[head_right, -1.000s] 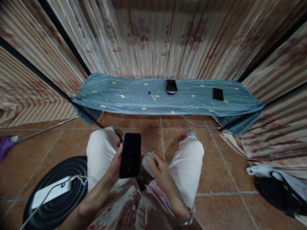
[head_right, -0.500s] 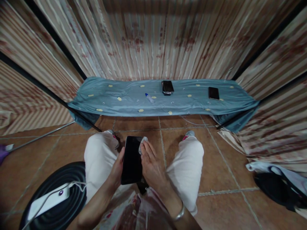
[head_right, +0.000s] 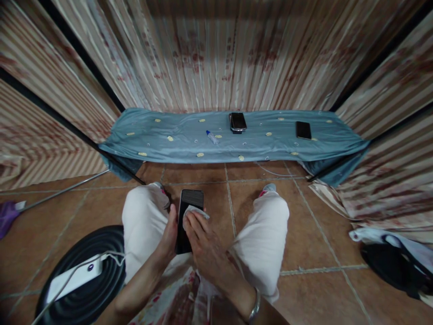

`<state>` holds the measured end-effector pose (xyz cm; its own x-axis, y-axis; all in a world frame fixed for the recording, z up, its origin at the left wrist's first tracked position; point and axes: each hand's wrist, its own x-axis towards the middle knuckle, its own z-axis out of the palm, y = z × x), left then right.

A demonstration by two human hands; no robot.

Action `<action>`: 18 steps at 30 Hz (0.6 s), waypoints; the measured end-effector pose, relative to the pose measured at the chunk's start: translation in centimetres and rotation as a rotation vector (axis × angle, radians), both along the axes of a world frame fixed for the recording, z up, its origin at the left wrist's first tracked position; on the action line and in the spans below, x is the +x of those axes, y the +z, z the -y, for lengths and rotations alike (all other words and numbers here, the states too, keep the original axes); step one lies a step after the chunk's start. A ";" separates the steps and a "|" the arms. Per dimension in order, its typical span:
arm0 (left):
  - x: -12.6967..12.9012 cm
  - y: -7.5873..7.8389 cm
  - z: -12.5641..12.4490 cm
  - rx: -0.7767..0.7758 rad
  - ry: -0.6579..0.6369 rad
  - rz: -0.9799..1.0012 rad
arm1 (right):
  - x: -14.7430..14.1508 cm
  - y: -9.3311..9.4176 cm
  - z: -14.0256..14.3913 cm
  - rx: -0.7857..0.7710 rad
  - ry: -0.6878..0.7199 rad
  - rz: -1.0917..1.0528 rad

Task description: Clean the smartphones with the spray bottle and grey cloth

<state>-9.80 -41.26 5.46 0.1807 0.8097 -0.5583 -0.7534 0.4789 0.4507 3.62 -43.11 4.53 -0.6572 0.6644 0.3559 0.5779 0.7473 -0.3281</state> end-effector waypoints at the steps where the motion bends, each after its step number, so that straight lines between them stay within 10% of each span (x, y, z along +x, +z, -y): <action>1: 0.2 -0.2 0.2 0.010 0.024 -0.016 | -0.2 -0.1 -0.5 0.008 -0.020 -0.028; 18: 0.8 -2.4 1.2 0.084 0.138 -0.193 | -1.2 0.0 -3.7 0.032 -0.146 -0.200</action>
<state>-8.95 -42.43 3.01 -0.0381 0.8645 -0.5012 -0.7051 0.3321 0.6265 2.40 -39.39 4.56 -0.4697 0.7333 0.4916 0.6065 0.6727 -0.4238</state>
